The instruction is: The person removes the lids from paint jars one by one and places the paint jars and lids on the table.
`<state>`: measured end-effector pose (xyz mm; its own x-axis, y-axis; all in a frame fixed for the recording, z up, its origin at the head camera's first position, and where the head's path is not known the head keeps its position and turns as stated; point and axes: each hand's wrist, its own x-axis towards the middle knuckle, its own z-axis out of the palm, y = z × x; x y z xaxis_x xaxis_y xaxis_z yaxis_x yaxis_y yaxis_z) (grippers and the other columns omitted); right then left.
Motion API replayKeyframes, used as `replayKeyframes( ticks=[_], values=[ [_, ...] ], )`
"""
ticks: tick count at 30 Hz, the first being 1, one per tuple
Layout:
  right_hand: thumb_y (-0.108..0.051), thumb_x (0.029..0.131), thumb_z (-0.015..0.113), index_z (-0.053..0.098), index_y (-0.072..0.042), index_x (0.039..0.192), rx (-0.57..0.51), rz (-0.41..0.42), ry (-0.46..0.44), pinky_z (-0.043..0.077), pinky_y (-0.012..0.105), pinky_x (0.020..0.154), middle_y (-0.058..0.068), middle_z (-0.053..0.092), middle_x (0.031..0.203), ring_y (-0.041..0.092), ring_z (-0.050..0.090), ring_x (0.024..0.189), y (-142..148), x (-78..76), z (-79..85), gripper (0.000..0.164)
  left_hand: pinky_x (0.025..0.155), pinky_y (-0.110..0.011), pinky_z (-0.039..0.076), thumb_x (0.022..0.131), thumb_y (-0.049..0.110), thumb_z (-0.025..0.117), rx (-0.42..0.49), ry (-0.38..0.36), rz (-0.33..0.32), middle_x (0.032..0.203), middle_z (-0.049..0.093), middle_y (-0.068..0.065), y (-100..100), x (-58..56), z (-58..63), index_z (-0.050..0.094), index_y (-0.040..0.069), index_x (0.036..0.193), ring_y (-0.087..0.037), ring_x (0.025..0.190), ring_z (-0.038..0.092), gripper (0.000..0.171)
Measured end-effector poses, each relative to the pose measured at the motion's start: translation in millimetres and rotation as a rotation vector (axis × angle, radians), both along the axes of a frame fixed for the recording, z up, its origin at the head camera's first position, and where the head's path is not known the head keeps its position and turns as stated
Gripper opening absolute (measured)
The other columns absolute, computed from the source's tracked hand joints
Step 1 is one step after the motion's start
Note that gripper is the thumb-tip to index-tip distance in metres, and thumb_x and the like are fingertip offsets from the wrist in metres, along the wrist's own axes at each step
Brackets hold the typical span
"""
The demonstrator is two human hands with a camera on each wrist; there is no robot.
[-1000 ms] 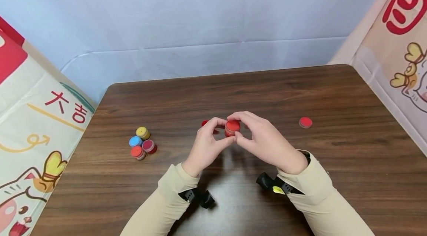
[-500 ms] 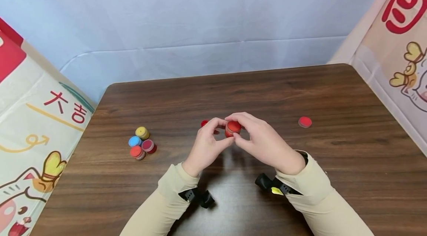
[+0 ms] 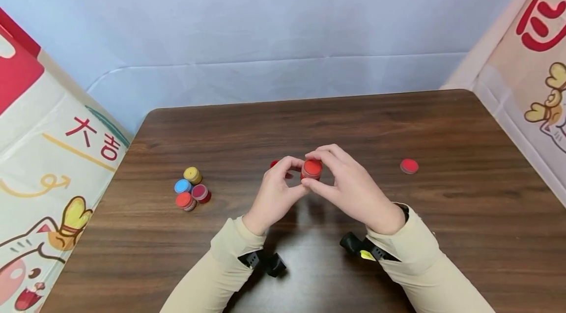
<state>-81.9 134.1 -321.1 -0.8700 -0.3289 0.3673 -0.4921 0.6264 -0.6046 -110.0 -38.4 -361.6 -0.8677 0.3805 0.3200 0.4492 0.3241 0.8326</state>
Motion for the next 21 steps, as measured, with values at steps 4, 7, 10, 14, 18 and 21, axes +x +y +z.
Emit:
replayKeyframes(
  ticks=[4,7,10,14,18,21],
  values=[
    [-0.026,0.08,0.075,0.061,-0.01,0.114,0.018,-0.041,0.003,0.046,0.029,0.07,-0.001,0.054,0.106,0.01,0.052,0.086,-1.0,-0.7,-0.6,0.04,0.082,-0.032,0.046,0.077,0.007,0.073,-0.004,0.005,0.007,0.095,0.063,0.005,0.2,0.2,1.2,0.062,0.01,0.099,-0.008,0.093,0.055,0.026],
    [-0.024,0.081,0.074,0.061,-0.01,0.113,0.016,-0.048,-0.004,0.045,0.03,0.07,-0.002,0.054,0.104,0.01,0.052,0.086,-1.7,-1.1,-0.7,0.037,0.082,-0.032,0.046,0.076,0.006,0.073,-0.005,0.001,0.01,0.094,0.063,0.004,0.1,0.7,1.7,0.062,0.01,0.099,-0.008,0.092,0.055,0.026],
    [-0.024,0.082,0.072,0.062,-0.011,0.113,0.018,-0.048,-0.021,0.046,0.029,0.069,-0.002,0.054,0.103,0.009,0.052,0.085,-1.8,-1.3,-1.2,0.035,0.082,-0.037,0.047,0.076,0.005,0.072,-0.006,-0.009,0.007,0.094,0.062,0.003,0.4,1.3,1.3,0.061,0.009,0.098,-0.009,0.092,0.055,0.025],
    [-0.024,0.084,0.071,0.062,-0.012,0.113,0.023,-0.043,-0.041,0.045,0.029,0.068,-0.003,0.054,0.103,0.009,0.052,0.083,-1.8,-1.7,-2.3,0.032,0.082,-0.04,0.047,0.076,0.005,0.072,-0.011,-0.02,0.008,0.094,0.063,0.002,0.0,1.7,0.2,0.061,0.009,0.099,-0.011,0.092,0.056,0.025],
    [-0.024,0.084,0.07,0.062,-0.012,0.112,0.027,-0.042,-0.036,0.045,0.028,0.067,-0.003,0.053,0.103,0.008,0.051,0.081,-1.0,-1.3,-2.0,0.031,0.081,-0.036,0.046,0.076,0.005,0.072,-0.019,-0.014,0.004,0.094,0.063,0.002,0.1,1.8,1.0,0.062,0.009,0.1,-0.011,0.093,0.056,0.026],
    [-0.024,0.084,0.071,0.062,-0.011,0.112,0.028,-0.041,-0.03,0.045,0.028,0.068,-0.003,0.053,0.102,0.008,0.052,0.081,-0.3,-0.6,-1.5,0.032,0.081,-0.035,0.046,0.076,0.005,0.072,-0.023,-0.007,0.0,0.094,0.063,0.002,0.5,1.9,1.4,0.062,0.009,0.1,-0.011,0.092,0.056,0.026]
  ],
)
